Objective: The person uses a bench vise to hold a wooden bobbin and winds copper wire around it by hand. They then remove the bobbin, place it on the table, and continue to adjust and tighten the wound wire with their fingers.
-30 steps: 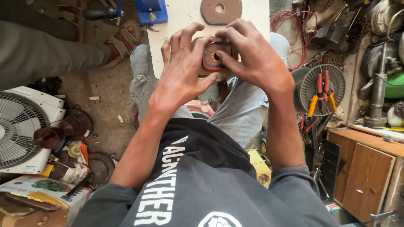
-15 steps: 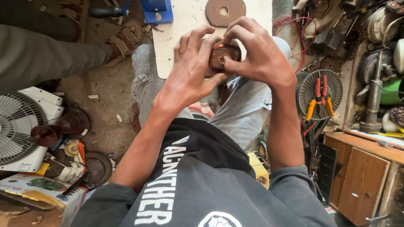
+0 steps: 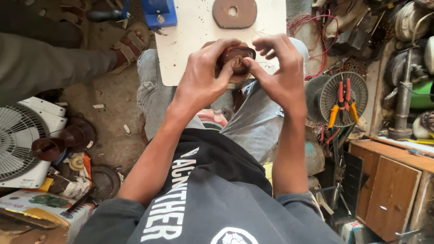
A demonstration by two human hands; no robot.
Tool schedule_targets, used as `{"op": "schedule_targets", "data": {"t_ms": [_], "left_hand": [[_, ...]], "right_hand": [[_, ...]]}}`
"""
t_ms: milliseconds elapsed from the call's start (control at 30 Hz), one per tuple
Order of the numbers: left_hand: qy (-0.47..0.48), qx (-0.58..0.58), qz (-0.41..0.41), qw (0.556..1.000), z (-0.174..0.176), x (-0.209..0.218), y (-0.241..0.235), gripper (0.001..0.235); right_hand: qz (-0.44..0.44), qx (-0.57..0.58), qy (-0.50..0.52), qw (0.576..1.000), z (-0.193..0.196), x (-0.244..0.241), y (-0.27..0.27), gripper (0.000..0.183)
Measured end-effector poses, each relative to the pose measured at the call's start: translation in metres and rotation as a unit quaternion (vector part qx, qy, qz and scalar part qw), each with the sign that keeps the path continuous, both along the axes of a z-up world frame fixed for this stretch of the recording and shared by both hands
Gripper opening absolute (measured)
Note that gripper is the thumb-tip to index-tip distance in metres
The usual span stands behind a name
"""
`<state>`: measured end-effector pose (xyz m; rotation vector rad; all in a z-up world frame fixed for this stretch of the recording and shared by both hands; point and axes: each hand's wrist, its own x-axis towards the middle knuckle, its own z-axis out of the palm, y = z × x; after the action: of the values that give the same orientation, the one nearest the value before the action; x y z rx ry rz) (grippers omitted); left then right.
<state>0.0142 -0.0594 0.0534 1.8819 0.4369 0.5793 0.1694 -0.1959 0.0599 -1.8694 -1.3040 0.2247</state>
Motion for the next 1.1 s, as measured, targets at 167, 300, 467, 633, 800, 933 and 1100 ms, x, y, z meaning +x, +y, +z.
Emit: {"op": "schedule_targets", "data": {"t_ms": [167,300,467,633,800,933,1100], "left_hand": [[-0.006,-0.014,-0.012,1.000,-0.003,0.001,0.001,0.033],[0.000,-0.017,-0.014,1.000,-0.003,0.002,0.001,0.035],[-0.016,0.014,-0.001,1.000,-0.004,0.001,-0.001,0.036],[-0.025,0.013,-0.009,1.000,-0.001,0.000,-0.001,0.035],[-0.019,0.009,-0.013,1.000,-0.001,0.001,-0.002,0.034],[-0.021,0.022,-0.011,0.999,0.000,0.002,-0.002,0.035],[-0.049,-0.018,-0.033,0.998,0.001,0.000,-0.001,0.040]], "right_hand": [[-0.040,0.030,0.036,0.998,-0.017,-0.006,-0.004,0.021],[-0.046,0.026,0.038,0.998,-0.017,-0.004,-0.002,0.018],[-0.030,0.035,-0.001,0.999,-0.010,-0.005,-0.005,0.019],[-0.047,0.044,0.020,0.998,-0.011,-0.010,-0.003,0.026],[-0.040,0.035,0.040,0.998,-0.013,-0.012,-0.003,0.024],[-0.042,0.037,0.005,0.998,-0.013,-0.013,-0.002,0.029],[-0.047,0.028,0.029,0.998,-0.017,-0.011,-0.002,0.034]]}}
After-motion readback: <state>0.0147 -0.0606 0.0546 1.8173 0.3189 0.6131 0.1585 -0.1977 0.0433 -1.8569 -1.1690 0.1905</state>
